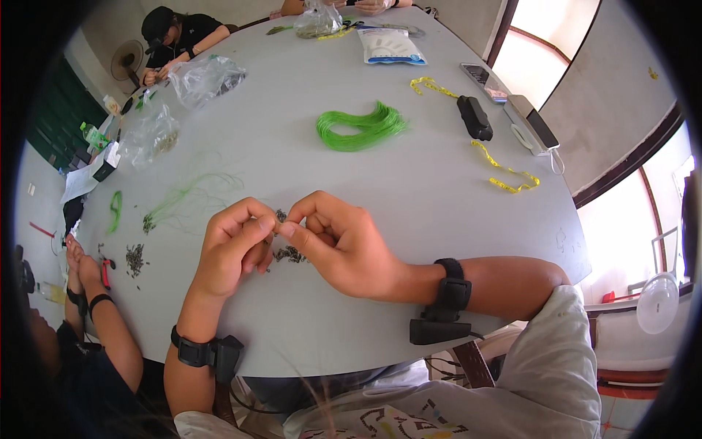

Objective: Assembling fishing tackle by threading small metal components and monofilament line together.

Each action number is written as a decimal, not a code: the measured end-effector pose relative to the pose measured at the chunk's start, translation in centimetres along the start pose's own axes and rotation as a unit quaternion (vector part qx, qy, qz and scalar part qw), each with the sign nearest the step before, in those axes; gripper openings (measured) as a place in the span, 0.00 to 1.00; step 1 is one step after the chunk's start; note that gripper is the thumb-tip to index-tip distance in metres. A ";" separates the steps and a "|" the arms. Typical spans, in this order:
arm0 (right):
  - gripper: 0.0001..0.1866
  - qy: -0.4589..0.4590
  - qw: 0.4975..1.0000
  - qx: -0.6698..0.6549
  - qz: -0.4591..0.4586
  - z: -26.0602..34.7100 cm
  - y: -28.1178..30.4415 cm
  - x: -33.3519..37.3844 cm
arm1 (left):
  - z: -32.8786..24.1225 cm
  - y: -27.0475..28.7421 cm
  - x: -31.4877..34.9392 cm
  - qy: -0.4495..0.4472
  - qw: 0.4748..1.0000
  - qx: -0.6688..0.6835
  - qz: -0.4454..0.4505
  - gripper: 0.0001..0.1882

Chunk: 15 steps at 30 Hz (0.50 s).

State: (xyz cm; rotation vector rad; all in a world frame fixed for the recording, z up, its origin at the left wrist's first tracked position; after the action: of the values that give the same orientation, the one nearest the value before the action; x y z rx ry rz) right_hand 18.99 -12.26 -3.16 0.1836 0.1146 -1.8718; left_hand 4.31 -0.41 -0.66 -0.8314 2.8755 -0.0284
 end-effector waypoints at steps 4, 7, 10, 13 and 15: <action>0.08 0.025 0.999 0.035 -0.015 0.3 0.1 0.2 | 0.3 0.0 0.0 -0.008 1.000 0.002 -0.017 0.09; 0.07 0.060 0.997 0.053 -0.019 0.9 0.4 0.5 | 0.3 -0.1 0.0 -0.013 0.999 -0.025 -0.016 0.09; 0.07 0.051 0.996 0.068 -0.006 1.2 0.4 0.5 | 0.2 -0.3 0.0 -0.005 0.999 -0.042 -0.034 0.08; 0.08 0.038 0.996 0.078 0.005 1.4 0.3 0.5 | 0.6 -0.1 0.1 -0.007 0.998 -0.043 -0.043 0.09; 0.08 0.056 0.996 0.070 0.000 1.4 0.2 0.6 | 0.5 -0.2 0.1 -0.007 0.998 -0.043 -0.044 0.10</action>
State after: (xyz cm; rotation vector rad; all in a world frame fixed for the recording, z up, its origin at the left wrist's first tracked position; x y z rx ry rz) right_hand 18.92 -13.15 -1.87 0.3859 0.0601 -1.8697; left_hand 4.41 -0.66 -1.12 -0.9707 2.8431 0.0922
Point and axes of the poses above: each hand's wrist, its own x-axis away from the middle knuckle, its own y-axis out of the back of the hand, z = x × y, the point moved 2 cm from there along -x, towards the middle knuckle, and after that the axes turned 8 degrees about -y, right-handed, at the moved point
